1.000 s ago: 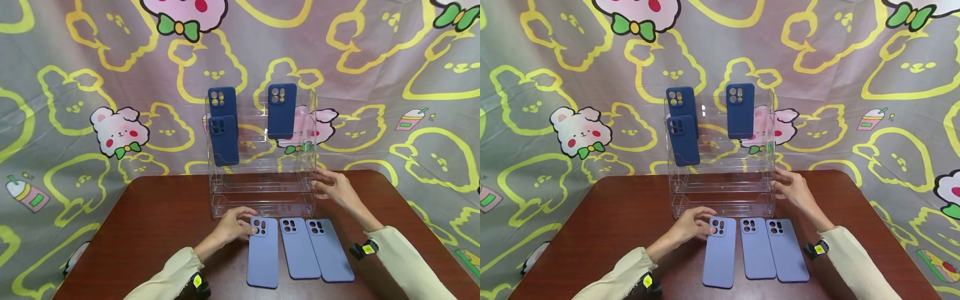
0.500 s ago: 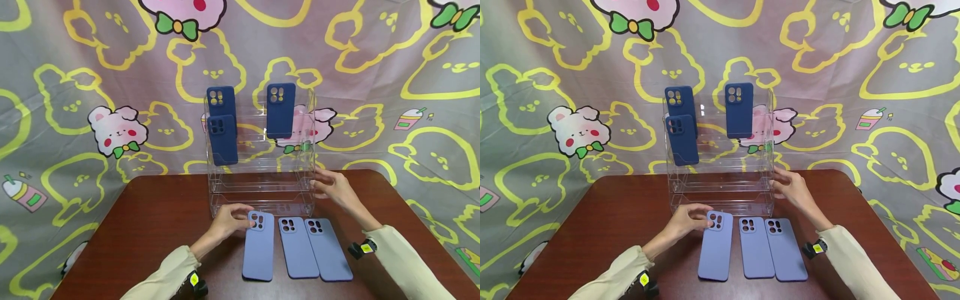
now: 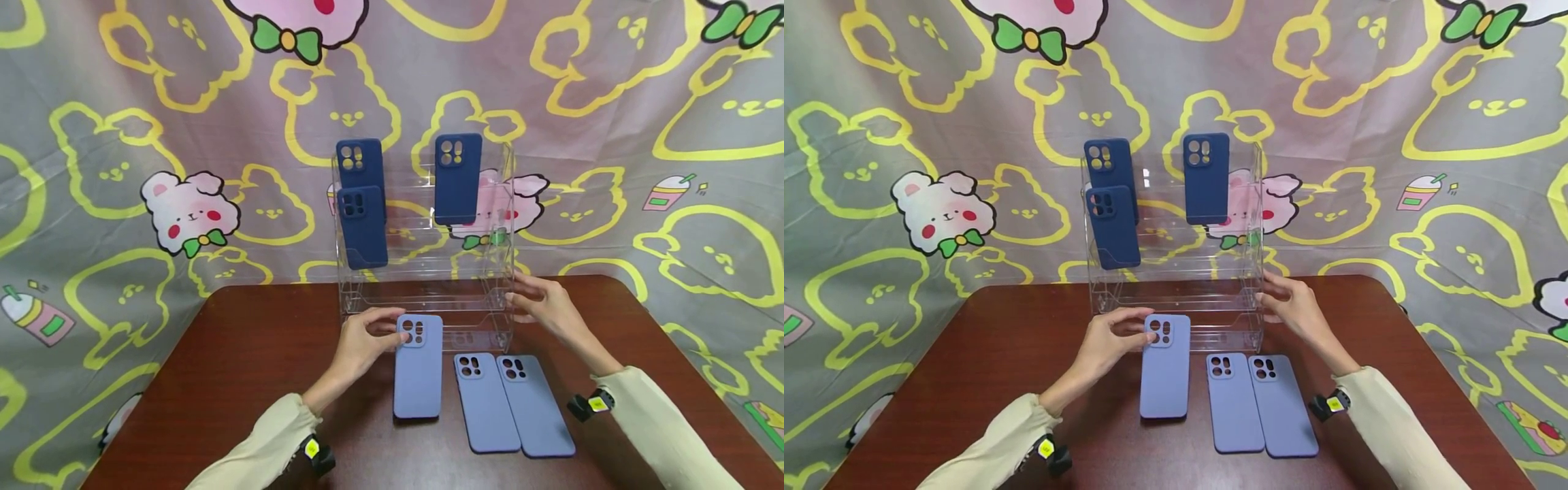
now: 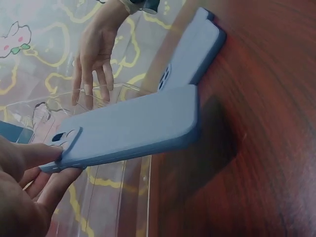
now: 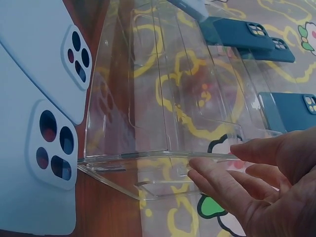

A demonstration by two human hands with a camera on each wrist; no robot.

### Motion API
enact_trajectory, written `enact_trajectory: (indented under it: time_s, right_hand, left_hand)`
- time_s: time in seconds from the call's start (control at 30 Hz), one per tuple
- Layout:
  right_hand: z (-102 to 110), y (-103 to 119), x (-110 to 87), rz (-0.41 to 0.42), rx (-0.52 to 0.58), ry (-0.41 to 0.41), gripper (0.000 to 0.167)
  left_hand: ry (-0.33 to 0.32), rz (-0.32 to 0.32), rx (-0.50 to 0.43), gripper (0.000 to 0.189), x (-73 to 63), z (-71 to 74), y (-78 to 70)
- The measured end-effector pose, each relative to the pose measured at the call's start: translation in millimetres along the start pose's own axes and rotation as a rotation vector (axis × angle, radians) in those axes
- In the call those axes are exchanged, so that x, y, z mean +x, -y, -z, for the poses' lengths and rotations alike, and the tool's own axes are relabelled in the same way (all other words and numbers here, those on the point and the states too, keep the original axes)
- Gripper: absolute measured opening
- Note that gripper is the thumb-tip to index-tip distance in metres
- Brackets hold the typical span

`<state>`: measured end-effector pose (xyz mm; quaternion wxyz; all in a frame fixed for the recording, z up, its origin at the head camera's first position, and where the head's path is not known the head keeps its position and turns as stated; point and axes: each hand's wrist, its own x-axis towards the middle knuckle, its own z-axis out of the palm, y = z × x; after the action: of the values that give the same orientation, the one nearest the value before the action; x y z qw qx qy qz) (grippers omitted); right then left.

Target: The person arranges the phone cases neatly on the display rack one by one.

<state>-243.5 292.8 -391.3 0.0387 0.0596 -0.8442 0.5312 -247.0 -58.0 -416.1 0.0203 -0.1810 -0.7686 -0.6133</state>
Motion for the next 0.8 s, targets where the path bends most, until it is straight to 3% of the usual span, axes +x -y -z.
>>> enact_trajectory:
  time_s: [0.23,0.53,0.8]
  right_hand:
    - [0.1,0.1,0.1,0.007,-0.009,0.001,0.061]
    - [0.1,2.6,1.5,0.014,-0.028,-0.001,0.061]
    - [0.0,0.2,-0.4,0.007,-0.013,-0.004,0.061]
  left_hand:
    - [-0.064,-0.057,0.124,0.036,2.3,-2.4,-0.4]
    - [-0.047,-0.143,0.18,0.04,6.0,0.4,-4.3]
    - [-0.057,-0.182,0.163,0.043,10.2,1.5,-6.4]
